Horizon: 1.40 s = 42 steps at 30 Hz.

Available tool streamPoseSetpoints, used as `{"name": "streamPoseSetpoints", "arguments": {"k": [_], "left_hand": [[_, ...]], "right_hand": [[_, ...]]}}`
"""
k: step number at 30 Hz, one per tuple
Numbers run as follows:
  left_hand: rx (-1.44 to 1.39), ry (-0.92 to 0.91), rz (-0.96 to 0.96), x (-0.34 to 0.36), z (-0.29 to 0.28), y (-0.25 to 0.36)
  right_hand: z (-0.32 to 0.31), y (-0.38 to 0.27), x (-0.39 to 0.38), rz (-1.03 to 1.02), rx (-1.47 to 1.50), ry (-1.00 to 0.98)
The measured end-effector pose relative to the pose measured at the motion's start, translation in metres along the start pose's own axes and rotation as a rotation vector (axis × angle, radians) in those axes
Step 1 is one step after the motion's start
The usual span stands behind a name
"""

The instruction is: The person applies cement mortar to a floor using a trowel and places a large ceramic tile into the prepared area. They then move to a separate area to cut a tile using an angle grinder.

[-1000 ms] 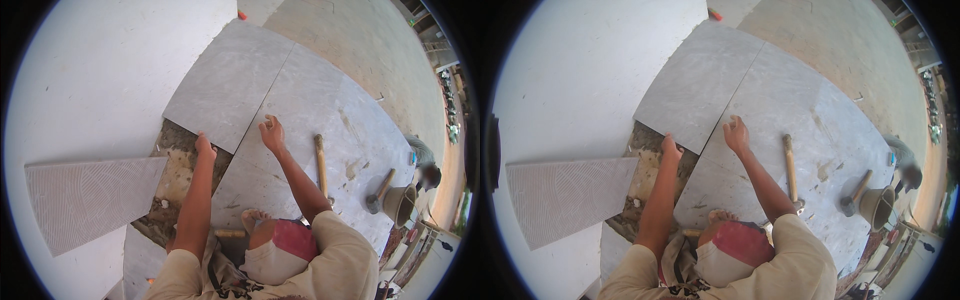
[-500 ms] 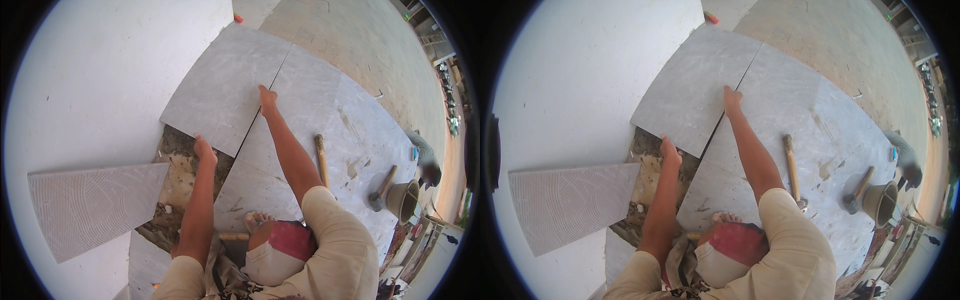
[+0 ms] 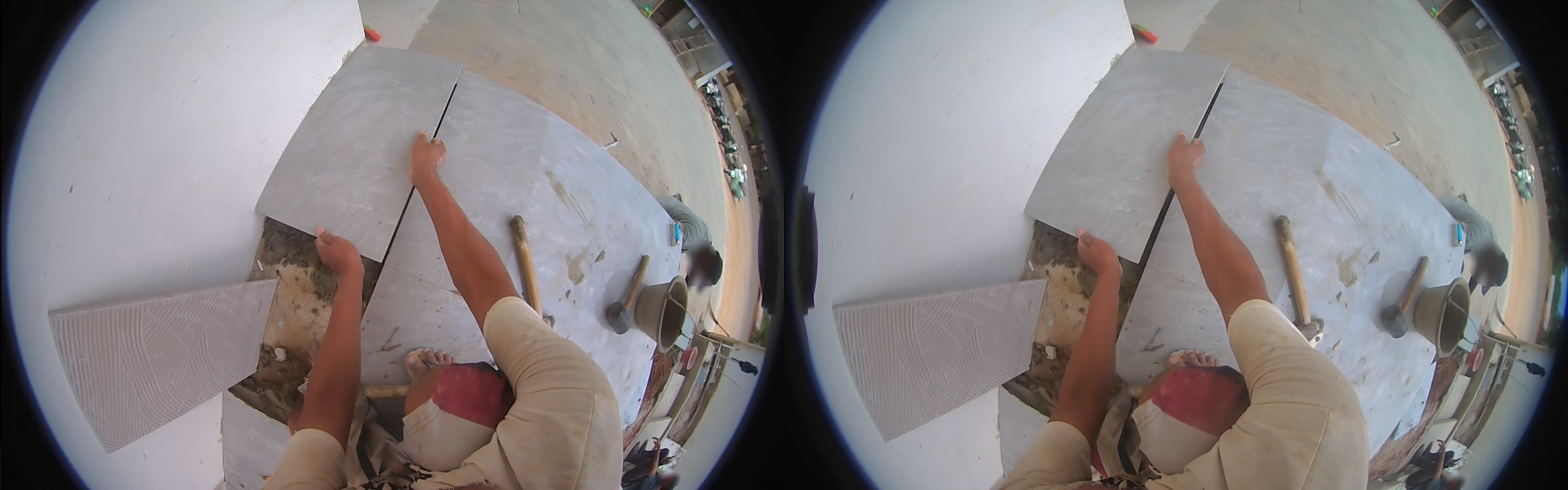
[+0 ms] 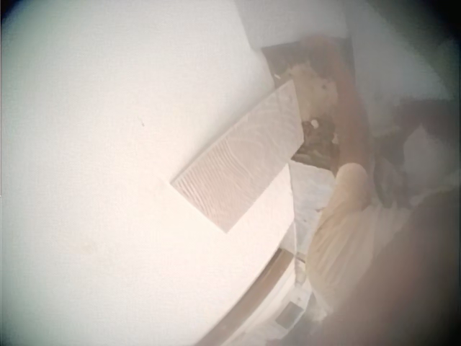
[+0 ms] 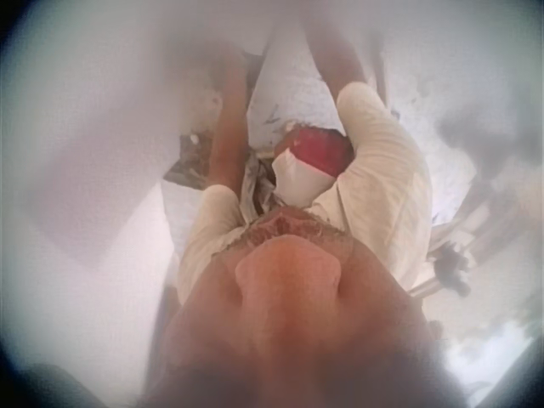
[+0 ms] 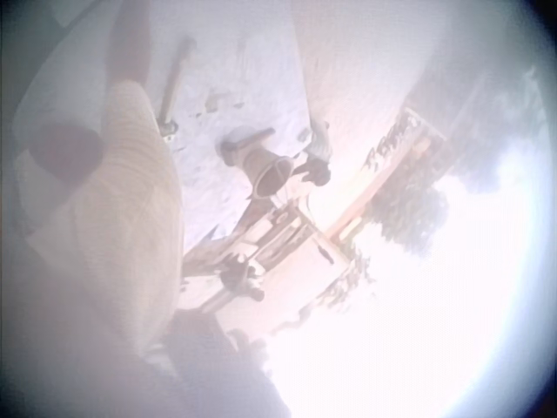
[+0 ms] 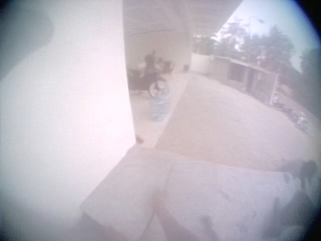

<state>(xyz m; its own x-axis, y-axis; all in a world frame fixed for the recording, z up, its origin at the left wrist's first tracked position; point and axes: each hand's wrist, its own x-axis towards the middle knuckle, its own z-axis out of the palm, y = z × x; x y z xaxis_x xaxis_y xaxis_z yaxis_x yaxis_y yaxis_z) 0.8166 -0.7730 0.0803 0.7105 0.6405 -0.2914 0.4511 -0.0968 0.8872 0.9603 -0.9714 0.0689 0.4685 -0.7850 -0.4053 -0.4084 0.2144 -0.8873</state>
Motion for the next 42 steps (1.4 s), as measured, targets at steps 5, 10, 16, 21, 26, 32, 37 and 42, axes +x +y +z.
{"name": "streamPoseSetpoints", "arguments": {"k": [5, 10, 16, 21, 26, 32, 37, 42], "left_hand": [[-0.041, -0.001, 0.025, -0.029, -0.001, 0.003], [-0.025, -0.052, 0.051, -0.056, -0.021, 0.0], [-0.027, -0.101, 0.2, -0.091, -0.028, -0.001], [0.086, -0.18, 0.25, -0.107, -0.023, -0.001], [0.049, -0.239, 0.281, -0.127, -0.014, -0.005], [0.054, -0.286, 0.281, -0.142, -0.009, -0.008], [0.086, -0.317, 0.298, -0.15, -0.008, -0.008], [0.098, -0.326, 0.288, -0.153, -0.008, -0.011]], "right_hand": [[-0.023, -0.01, -0.001, -0.066, 0.022, 0.035], [-0.068, -0.002, -0.021, -0.044, 0.066, 0.056], [-0.131, 0.011, -0.024, -0.03, 0.198, 0.07], [-0.166, 0.006, -0.017, -0.029, 0.282, 0.1], [-0.198, 0.007, -0.012, -0.029, 0.305, 0.149], [-0.224, 0.014, -0.01, -0.002, 0.315, 0.182], [-0.236, 0.041, 0.01, 0.029, 0.291, 0.227], [-0.239, 0.048, 0.009, 0.041, 0.264, 0.2]]}}
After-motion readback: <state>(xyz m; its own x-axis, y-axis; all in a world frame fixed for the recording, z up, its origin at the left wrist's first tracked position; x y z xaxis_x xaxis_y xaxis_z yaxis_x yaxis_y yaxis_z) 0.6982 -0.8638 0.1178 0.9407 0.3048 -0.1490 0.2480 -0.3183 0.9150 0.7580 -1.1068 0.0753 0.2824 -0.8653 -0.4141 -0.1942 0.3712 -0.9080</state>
